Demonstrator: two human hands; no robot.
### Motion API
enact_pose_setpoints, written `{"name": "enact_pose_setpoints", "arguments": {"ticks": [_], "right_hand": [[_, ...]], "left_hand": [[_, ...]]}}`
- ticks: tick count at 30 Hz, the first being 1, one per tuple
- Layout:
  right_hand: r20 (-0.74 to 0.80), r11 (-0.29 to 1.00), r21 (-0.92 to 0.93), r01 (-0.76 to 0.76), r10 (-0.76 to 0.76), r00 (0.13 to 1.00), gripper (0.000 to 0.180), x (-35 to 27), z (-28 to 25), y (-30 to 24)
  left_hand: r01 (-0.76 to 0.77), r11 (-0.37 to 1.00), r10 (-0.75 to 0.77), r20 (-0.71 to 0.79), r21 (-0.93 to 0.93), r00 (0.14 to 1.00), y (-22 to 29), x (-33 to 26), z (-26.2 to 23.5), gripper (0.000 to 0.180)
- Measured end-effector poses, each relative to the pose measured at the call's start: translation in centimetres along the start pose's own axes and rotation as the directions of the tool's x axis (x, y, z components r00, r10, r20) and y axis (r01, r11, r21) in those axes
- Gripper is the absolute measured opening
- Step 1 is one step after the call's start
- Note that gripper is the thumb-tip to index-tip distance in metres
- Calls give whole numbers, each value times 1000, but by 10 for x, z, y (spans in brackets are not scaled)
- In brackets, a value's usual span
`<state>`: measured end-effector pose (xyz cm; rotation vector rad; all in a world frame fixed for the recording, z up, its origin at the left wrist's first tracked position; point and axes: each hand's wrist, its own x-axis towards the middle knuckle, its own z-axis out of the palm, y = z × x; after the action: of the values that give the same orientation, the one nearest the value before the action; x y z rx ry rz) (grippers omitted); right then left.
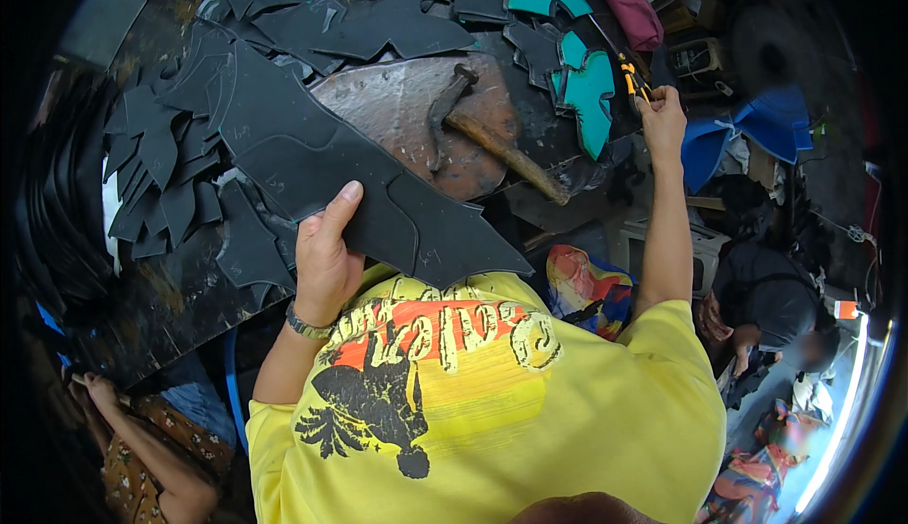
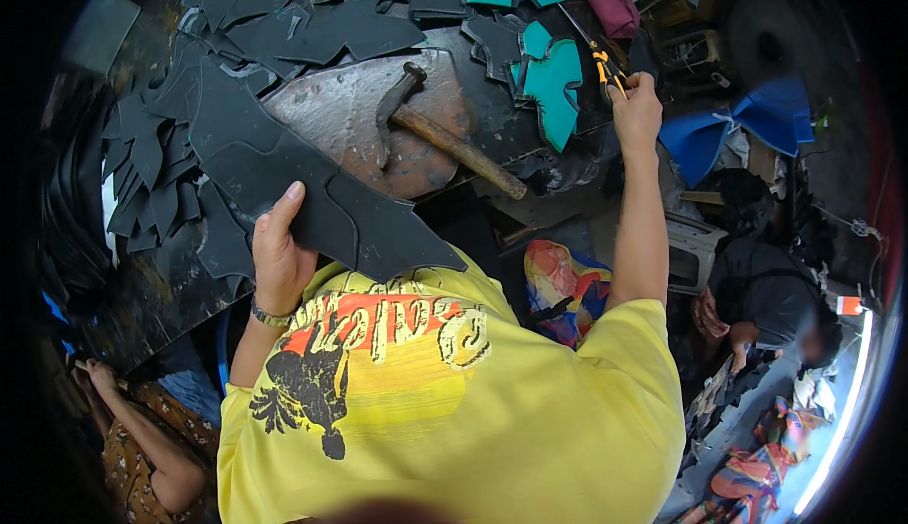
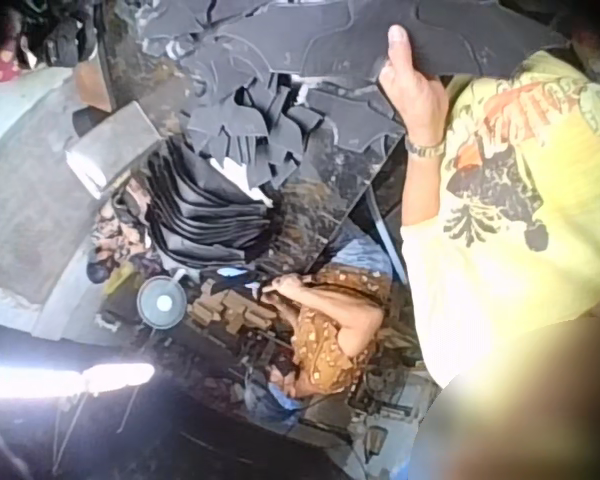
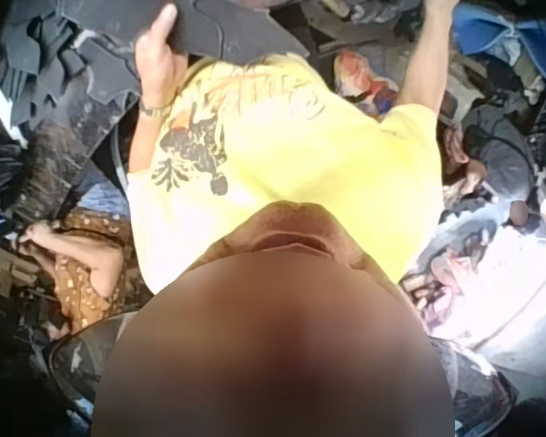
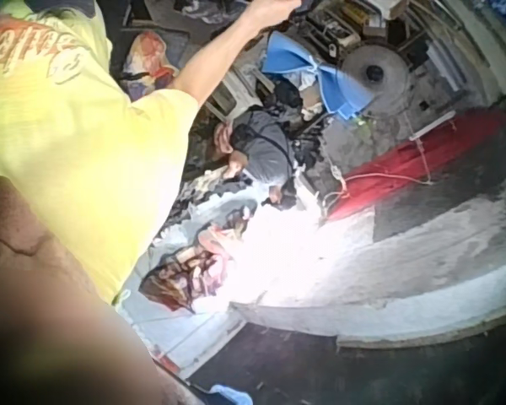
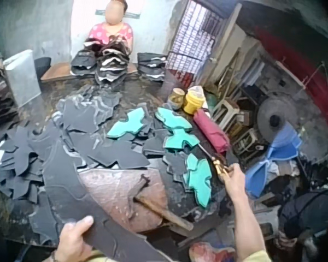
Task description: The person arranges black and green leather pieces on a workbench, aligns them, and uses a hammer to tap them into place. The person repeatedly picks up pieces, positions them, and secures them with the hammer.
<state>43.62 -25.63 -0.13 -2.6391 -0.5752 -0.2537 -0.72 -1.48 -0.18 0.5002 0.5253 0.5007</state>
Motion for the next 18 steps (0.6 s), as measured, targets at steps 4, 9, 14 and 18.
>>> {"name": "enact_pose_setpoints", "arguments": {"ticks": [4,9,14,18], "right_hand": [[101,1000,-27,0,2,995,34,9,6,7],[-63,942,-205,266,-284,957,47,-5,-12,-32],[328,458,880,-128,-389,861,64,-82,-57,-138],[492,563,820,-100,-606,625,73,-132,-79,-190]], "left_hand": [[10,998,-11,6,65,1000,3,2,5,29],[-31,989,32,-6,147,999,1,5,22,28],[-113,954,82,120,278,989,-9,16,50,29],[-146,849,17,251,508,968,-27,22,76,30]]}}
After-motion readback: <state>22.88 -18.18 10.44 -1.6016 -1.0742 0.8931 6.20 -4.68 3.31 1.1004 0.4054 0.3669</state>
